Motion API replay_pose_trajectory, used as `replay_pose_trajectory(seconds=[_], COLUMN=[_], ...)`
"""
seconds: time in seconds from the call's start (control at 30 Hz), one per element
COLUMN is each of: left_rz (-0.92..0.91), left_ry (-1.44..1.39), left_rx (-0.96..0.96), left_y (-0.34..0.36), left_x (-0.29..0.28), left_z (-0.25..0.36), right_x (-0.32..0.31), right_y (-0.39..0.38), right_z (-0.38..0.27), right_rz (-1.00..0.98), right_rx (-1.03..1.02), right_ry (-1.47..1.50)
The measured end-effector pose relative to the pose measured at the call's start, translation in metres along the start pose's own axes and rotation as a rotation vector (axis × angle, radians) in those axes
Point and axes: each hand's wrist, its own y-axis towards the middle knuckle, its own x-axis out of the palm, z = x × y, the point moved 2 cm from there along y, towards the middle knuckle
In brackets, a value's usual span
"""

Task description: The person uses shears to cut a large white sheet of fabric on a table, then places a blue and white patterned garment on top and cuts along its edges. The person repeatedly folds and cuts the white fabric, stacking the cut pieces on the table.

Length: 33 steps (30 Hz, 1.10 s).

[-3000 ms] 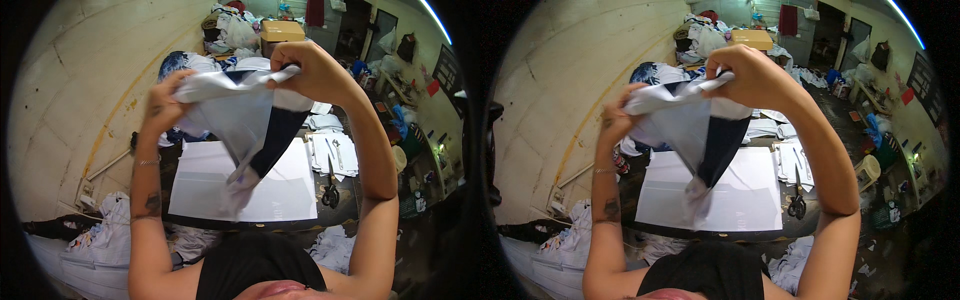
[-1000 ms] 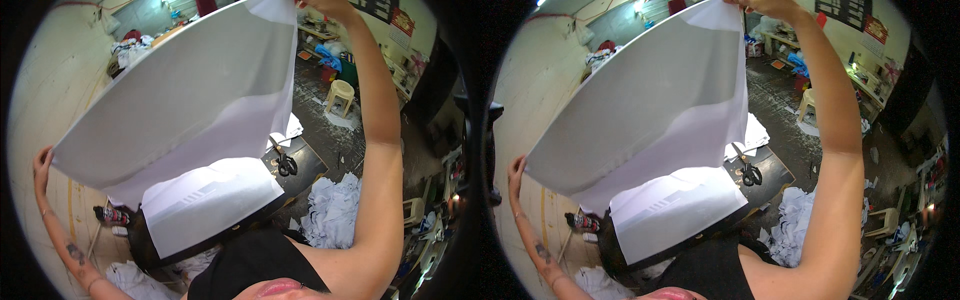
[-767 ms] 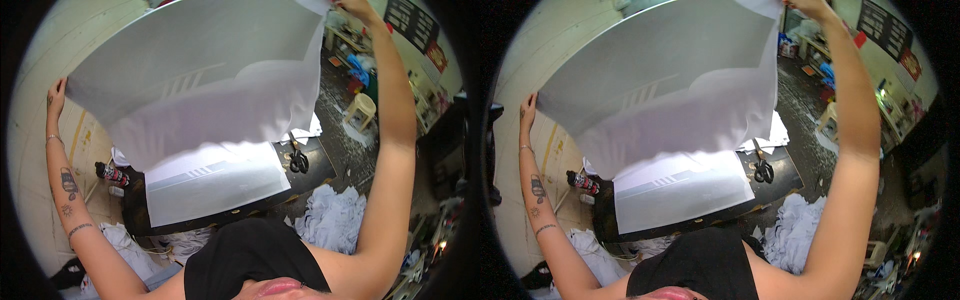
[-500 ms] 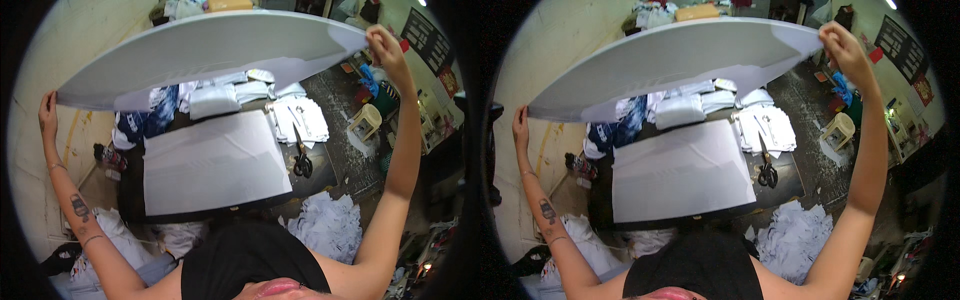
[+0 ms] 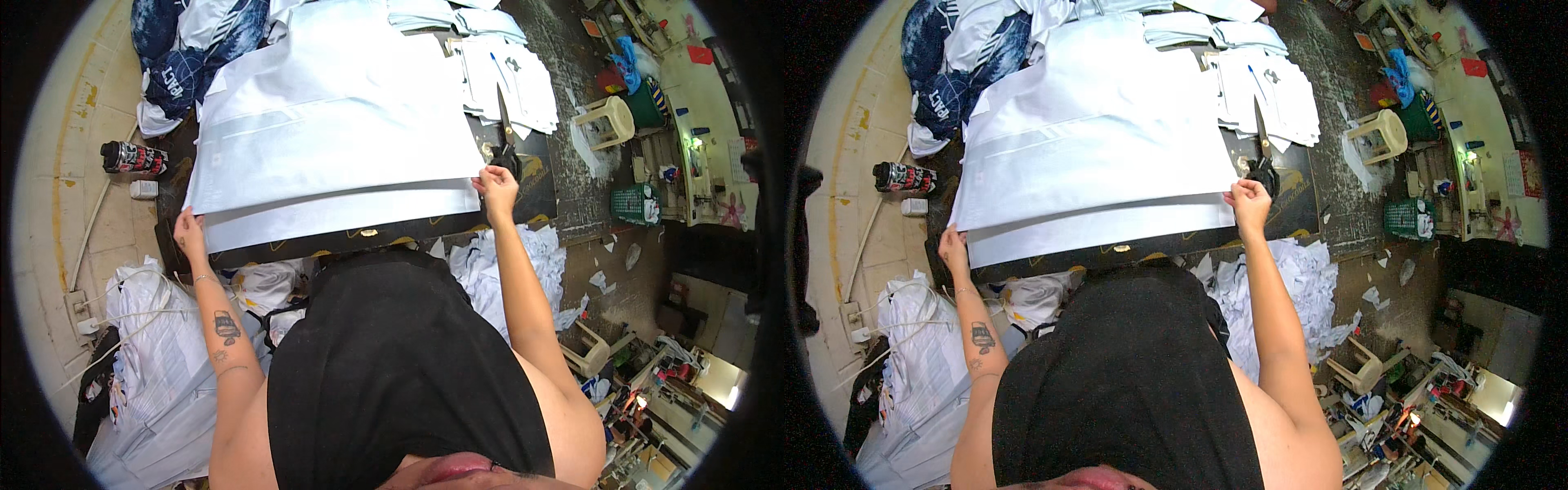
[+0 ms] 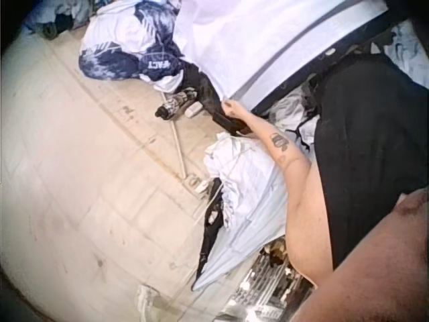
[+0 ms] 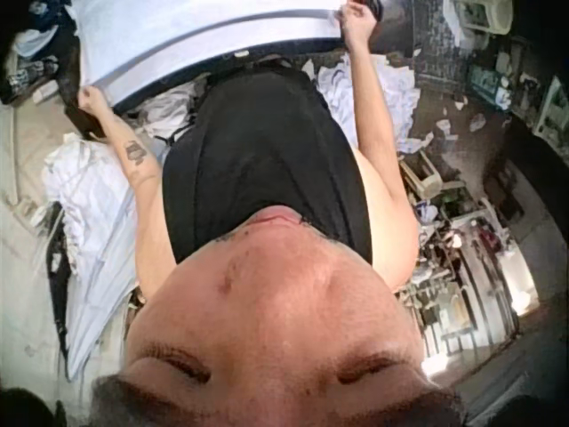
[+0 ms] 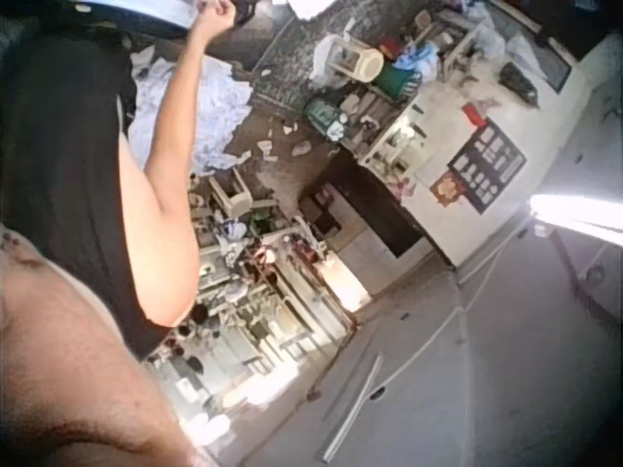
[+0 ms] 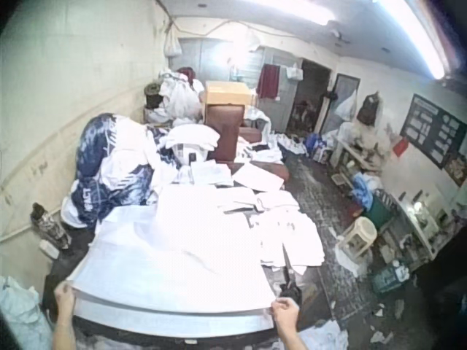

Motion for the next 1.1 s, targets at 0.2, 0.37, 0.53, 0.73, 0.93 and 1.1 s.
replay_pose_trajectory(seconds=[0.2, 0.37, 0.53, 0.73, 0.93, 1.1], left_rz=[0.07, 0.151, 0.137, 0.15, 0.445, 0.347], left_ry=[-0.242, -0.186, -0.011, -0.118, 0.433, 0.562], left_rx=[-0.301, -0.137, -0.325, 0.265, 0.203, 0.0], left_y=[-0.017, -0.016, -0.045, -0.038, -0.069, -0.094], left_x=[0.005, -0.027, -0.019, -0.013, -0.024, -0.01], left_z=[-0.012, -0.005, -0.017, 0.057, 0.05, 0.004], right_x=[-0.011, -0.026, -0.03, -0.023, -0.031, -0.031], right_y=[-0.012, -0.03, -0.046, -0.051, -0.048, -0.05], right_z=[0.023, 0.016, 0.029, 0.033, 0.029, 0.031], right_rz=[0.021, -0.027, 0.026, -0.215, -0.306, -0.343], right_rx=[0.123, 0.162, -0.131, -0.512, -0.418, -0.486], right_ry=[-0.013, -0.063, -0.766, -1.072, -0.984, -1.063])
